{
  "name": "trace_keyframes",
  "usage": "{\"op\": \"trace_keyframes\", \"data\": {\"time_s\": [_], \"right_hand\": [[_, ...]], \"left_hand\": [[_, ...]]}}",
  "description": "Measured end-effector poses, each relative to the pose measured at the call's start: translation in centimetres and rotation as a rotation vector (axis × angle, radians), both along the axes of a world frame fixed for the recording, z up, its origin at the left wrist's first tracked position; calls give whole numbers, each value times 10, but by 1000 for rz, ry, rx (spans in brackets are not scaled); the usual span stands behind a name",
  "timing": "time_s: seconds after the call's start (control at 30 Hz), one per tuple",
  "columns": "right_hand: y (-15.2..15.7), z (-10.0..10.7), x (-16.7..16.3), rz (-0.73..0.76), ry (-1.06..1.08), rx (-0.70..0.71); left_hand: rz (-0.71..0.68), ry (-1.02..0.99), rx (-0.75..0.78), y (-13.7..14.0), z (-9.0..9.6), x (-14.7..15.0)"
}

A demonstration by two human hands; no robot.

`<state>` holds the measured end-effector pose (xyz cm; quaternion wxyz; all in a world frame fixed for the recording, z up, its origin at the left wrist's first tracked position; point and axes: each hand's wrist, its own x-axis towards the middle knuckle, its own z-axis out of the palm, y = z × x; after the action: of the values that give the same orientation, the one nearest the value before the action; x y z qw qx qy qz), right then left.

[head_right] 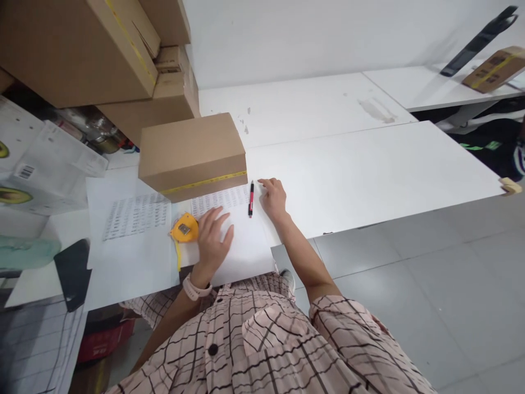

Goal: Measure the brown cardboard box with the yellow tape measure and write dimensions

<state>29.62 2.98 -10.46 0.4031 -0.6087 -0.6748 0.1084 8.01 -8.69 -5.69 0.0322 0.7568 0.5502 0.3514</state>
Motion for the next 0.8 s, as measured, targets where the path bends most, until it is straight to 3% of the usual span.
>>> {"op": "trace_keyframes", "data": {"time_s": [0.13, 0.27, 0.43, 0.8], "right_hand": [[2, -1, 2, -27, 88, 15], [6, -1, 3, -60, 179, -8], [11, -4, 6, -86, 364, -76], [16, -2, 4, -125, 481, -122]], "left_hand": [[195, -16, 56, -7, 6, -49], [284, -57, -28, -6, -10, -81], [295, -118, -122, -1, -29, -88], [272, -117, -101, 0, -32, -88]]}}
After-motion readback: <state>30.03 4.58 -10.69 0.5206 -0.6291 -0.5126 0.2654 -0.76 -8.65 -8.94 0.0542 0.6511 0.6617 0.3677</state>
